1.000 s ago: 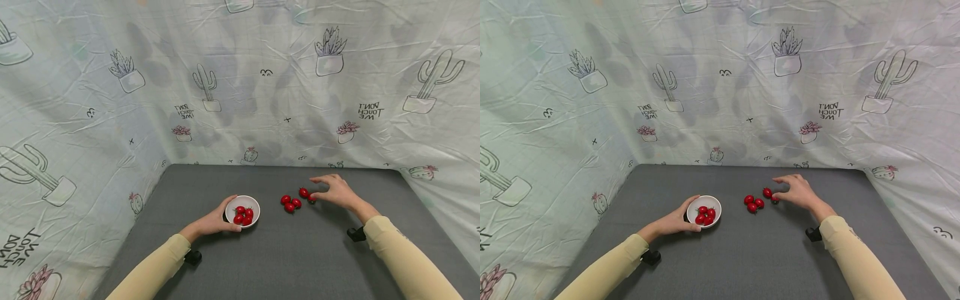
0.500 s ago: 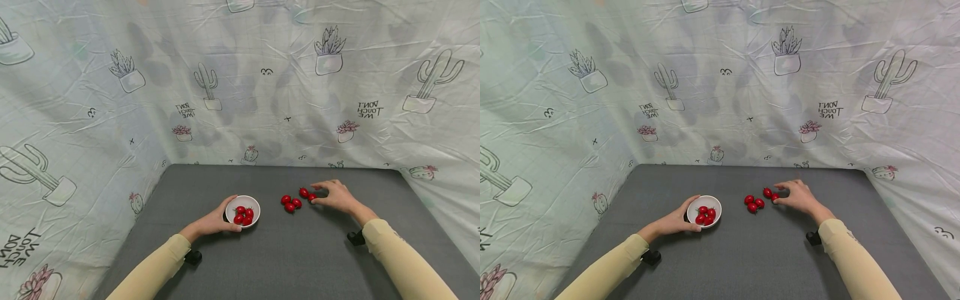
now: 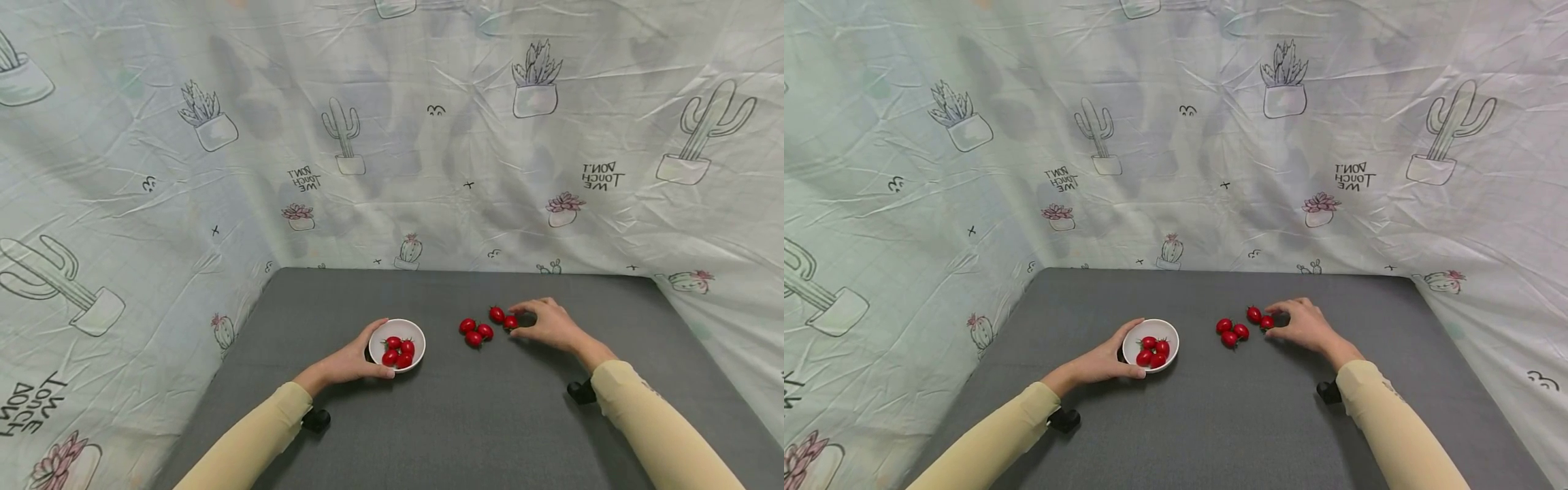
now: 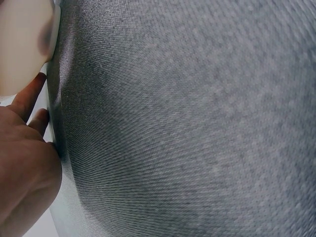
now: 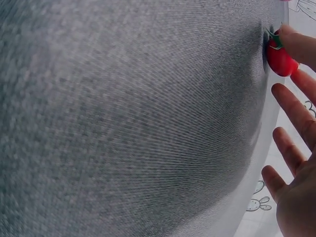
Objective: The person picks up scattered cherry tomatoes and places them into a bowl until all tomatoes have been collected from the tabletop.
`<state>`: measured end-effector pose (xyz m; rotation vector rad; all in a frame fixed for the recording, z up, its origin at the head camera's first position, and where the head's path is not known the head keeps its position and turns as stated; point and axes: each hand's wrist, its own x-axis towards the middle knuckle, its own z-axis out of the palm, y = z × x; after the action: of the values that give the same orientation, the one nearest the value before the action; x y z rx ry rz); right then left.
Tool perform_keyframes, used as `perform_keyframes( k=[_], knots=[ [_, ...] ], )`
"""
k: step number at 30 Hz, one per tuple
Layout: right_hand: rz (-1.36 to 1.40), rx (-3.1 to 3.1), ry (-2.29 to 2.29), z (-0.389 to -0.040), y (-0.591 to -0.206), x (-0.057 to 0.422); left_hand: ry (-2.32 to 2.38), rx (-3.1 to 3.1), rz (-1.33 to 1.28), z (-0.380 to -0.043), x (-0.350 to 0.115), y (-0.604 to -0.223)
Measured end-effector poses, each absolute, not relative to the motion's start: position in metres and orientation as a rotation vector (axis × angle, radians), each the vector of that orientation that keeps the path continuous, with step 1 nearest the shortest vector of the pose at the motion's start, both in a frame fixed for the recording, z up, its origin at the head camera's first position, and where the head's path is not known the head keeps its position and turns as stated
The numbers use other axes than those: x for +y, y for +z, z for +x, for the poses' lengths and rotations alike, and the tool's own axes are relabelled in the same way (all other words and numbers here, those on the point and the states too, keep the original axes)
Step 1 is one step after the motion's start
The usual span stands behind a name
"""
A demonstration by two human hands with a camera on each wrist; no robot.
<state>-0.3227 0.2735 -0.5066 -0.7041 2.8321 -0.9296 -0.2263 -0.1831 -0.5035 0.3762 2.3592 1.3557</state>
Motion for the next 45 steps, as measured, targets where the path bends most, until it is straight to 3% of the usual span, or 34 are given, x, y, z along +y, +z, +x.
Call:
perform_keyframes(
  k=[45],
  knots=[
    [-0.694,2.724,-1.07,-0.3279,-0.5096,0.2792,1.368,2.363,0.392,-0.2279,-0.1807,-0.5003]
  ],
)
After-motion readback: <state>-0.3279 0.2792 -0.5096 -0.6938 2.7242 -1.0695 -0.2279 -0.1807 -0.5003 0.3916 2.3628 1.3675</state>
